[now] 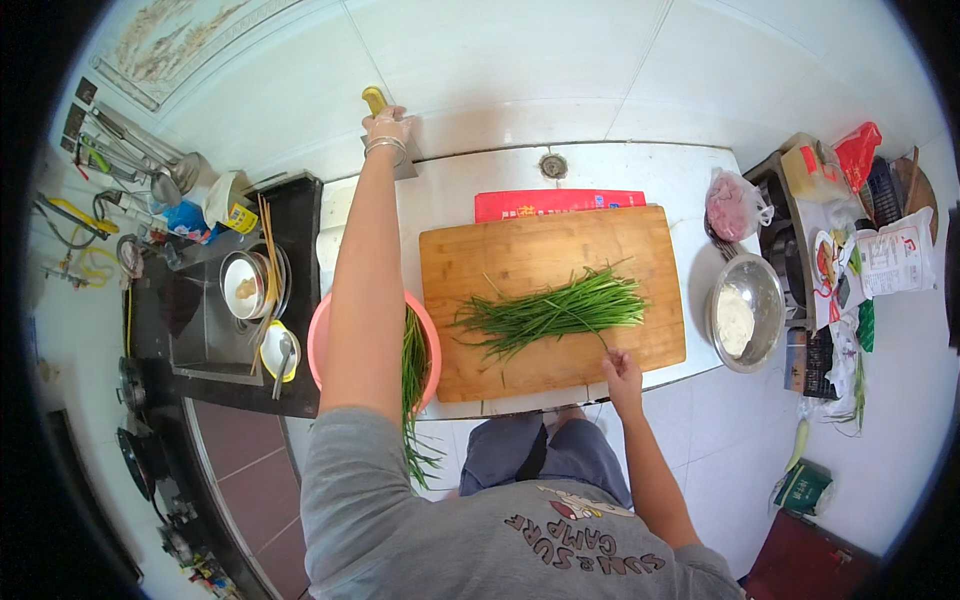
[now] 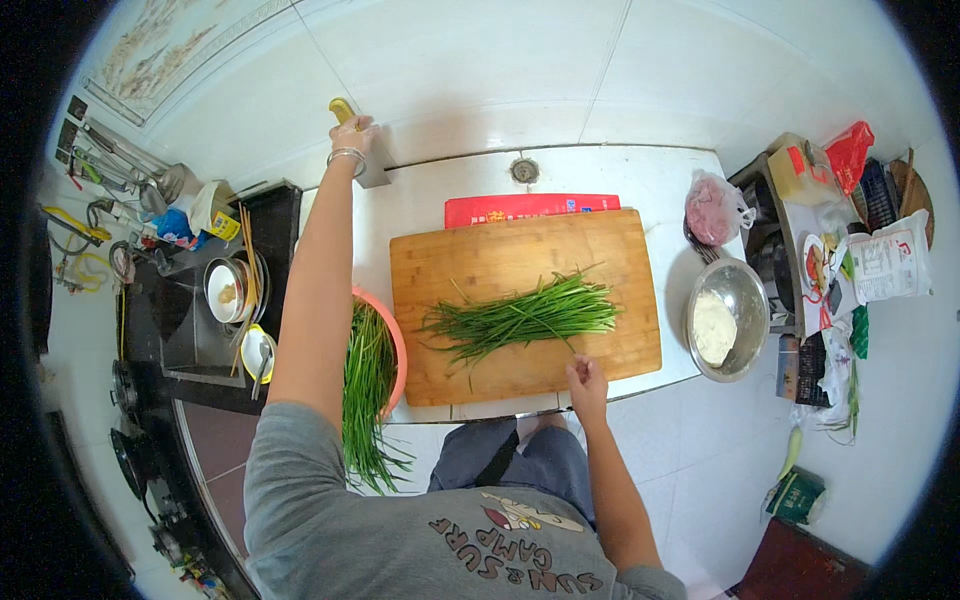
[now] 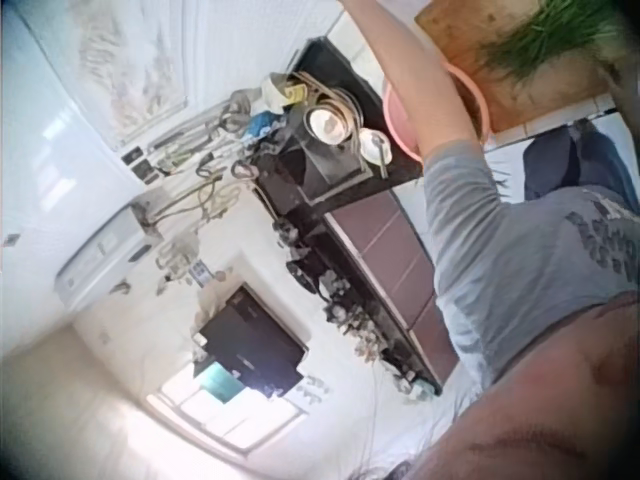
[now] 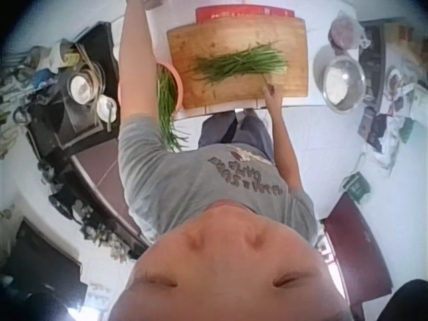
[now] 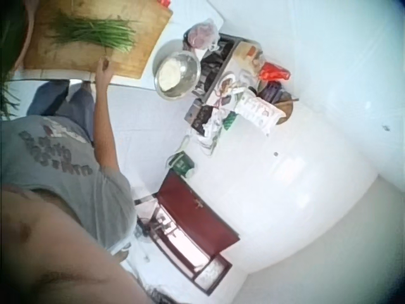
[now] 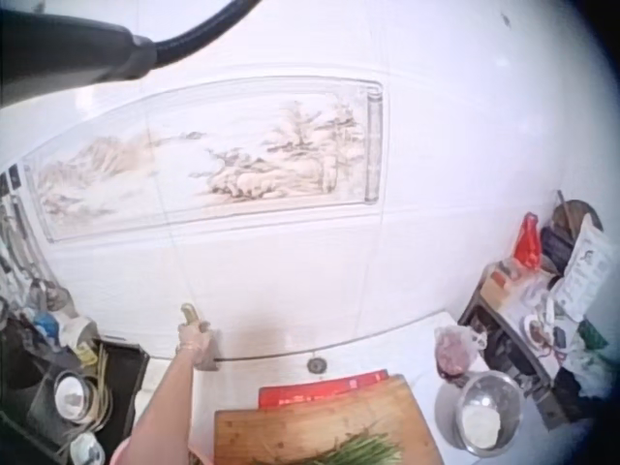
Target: The person washes a large bunch of green chives in a pink basin at the sink, then transfers them to a wooden cutting board. They use a knife to chop the chives into small pieces, working through the bunch systematically.
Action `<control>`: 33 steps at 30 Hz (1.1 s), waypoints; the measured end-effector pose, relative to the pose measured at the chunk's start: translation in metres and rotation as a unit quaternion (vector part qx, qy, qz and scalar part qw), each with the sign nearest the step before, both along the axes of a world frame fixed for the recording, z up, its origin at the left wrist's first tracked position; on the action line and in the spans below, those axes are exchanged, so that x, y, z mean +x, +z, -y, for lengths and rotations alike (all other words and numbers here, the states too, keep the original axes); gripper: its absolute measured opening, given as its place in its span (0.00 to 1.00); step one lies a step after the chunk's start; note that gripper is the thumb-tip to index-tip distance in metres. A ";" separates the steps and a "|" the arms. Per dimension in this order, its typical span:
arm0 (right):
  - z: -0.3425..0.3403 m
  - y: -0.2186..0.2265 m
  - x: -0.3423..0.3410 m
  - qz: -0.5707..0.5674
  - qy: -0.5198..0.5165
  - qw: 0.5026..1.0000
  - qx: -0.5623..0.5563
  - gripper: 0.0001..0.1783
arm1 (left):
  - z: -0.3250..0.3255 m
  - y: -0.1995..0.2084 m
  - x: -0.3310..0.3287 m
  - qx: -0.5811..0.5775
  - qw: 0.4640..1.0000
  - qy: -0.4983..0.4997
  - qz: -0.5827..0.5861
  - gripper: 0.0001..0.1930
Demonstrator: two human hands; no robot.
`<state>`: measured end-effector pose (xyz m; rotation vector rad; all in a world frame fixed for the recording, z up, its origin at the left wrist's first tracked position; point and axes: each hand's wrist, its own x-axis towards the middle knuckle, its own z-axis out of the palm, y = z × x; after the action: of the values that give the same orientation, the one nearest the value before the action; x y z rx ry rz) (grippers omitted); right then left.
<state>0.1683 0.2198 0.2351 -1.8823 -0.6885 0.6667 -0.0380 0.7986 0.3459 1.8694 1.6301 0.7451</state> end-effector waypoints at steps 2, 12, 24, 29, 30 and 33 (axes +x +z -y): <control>0.014 -0.004 -0.005 -0.028 -0.044 0.999 0.004 0.14 | 0.009 0.002 0.028 -0.049 0.999 -0.012 -0.016 0.25; -0.006 0.003 -0.034 -0.029 -0.010 0.999 0.023 0.13 | 0.089 -0.014 0.015 0.132 0.953 -0.174 0.211 0.31; -0.083 0.146 -0.009 -0.618 0.150 0.749 0.186 0.24 | 0.456 0.038 0.065 0.254 0.818 -0.481 0.188 0.29; -0.022 0.144 0.042 -0.504 0.134 0.830 0.197 0.20 | 0.485 0.018 0.081 0.197 0.783 -0.557 0.196 0.25; -0.013 0.150 0.052 -0.440 0.142 0.864 0.201 0.17 | 0.489 0.019 0.084 0.239 0.768 -0.564 0.186 0.25; 0.007 0.157 0.073 -0.406 0.188 0.855 0.260 0.12 | 0.496 0.005 0.074 0.237 0.786 -0.552 0.148 0.25</control>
<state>0.2412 0.2129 0.3924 -0.8298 -0.5822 1.2742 0.0357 0.3024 0.3510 2.4084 -0.0358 0.8361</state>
